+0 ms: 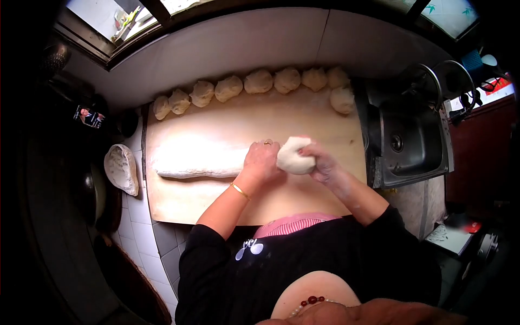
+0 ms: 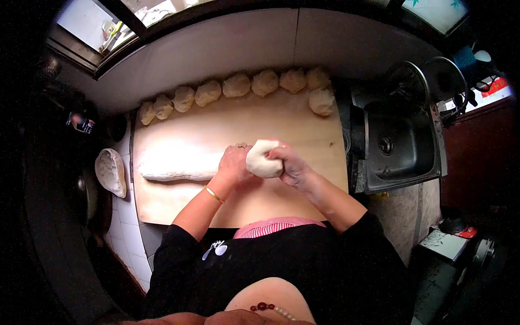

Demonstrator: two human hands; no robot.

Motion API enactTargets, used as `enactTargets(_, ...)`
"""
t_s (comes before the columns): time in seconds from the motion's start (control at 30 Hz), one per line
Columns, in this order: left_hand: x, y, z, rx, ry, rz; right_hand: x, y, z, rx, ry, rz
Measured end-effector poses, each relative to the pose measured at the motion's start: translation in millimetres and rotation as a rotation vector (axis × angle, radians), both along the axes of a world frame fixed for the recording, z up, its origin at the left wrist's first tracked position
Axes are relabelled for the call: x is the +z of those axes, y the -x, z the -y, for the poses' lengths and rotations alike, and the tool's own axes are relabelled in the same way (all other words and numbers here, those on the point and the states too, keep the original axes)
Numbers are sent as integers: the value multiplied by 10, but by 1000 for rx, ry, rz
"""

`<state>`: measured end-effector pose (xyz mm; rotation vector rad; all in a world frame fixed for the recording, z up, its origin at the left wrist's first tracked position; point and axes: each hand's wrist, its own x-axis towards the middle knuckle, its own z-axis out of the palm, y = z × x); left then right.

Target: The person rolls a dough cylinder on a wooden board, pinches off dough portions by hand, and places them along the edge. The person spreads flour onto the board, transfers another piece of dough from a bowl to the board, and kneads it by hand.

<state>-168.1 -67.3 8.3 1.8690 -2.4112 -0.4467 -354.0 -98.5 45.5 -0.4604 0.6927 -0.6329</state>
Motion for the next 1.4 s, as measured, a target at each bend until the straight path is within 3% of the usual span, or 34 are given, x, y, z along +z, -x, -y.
enactTargets(0.07, 52, 29, -10, 15, -25, 9, 307, 71, 66, -180, 15, 89)
enactTargets(0.13, 98, 51, -25, 49, -43, -2, 526, 132, 331, -245, 483, 97)
enactTargets(0.17, 104, 44, -23, 36, -31, -19, 559, 166, 466, -303, 680, -93)
enactTargets(0.2, 109, 26, -26, 24, -19, -37, 501, 209, 622, -322, 965, -466)
enactTargets(0.27, 93, -27, -29, -5, -21, -90, 256, 209, 955, -429, 1692, -1045)
enactTargets(0.33, 45, -111, -20, -39, -50, -164, -709, 331, 1331, 80, 1833, -1586)
enactTargets(0.37, 98, -161, -26, -60, -47, -123, -671, 307, 1280, 421, 1680, -1633)
enactTargets(0.47, 317, -313, -120, -87, -61, -15, -765, 206, 1417, 450, 1535, -1623)
enactTargets(0.5, 342, -355, -185, -80, -78, 15, -454, 143, 1294, 387, 1394, -1570)
enactTargets(0.6, 203, -451, -309, -90, 2, 76, -240, 47, 961, 104, 1655, -1637)
enactTargets(0.77, 176, -513, -221, -47, -90, -50, -484, -422, 393, 384, 835, -746)
enactTargets(0.97, 23, -733, -282, -33, 61, -338, -778, -813, 196, 369, 377, -248)
enactTargets(1.07, 133, -685, -337, -3, 77, -167, -706, -840, 245, 412, 249, -173)
enactTargets(1.17, 190, -688, -341, 43, -63, -78, -755, -873, 242, 401, 241, -177)
enactTargets(1.4, 76, -684, -313, 46, 54, -94, -644, -871, 125, 346, 154, -169)
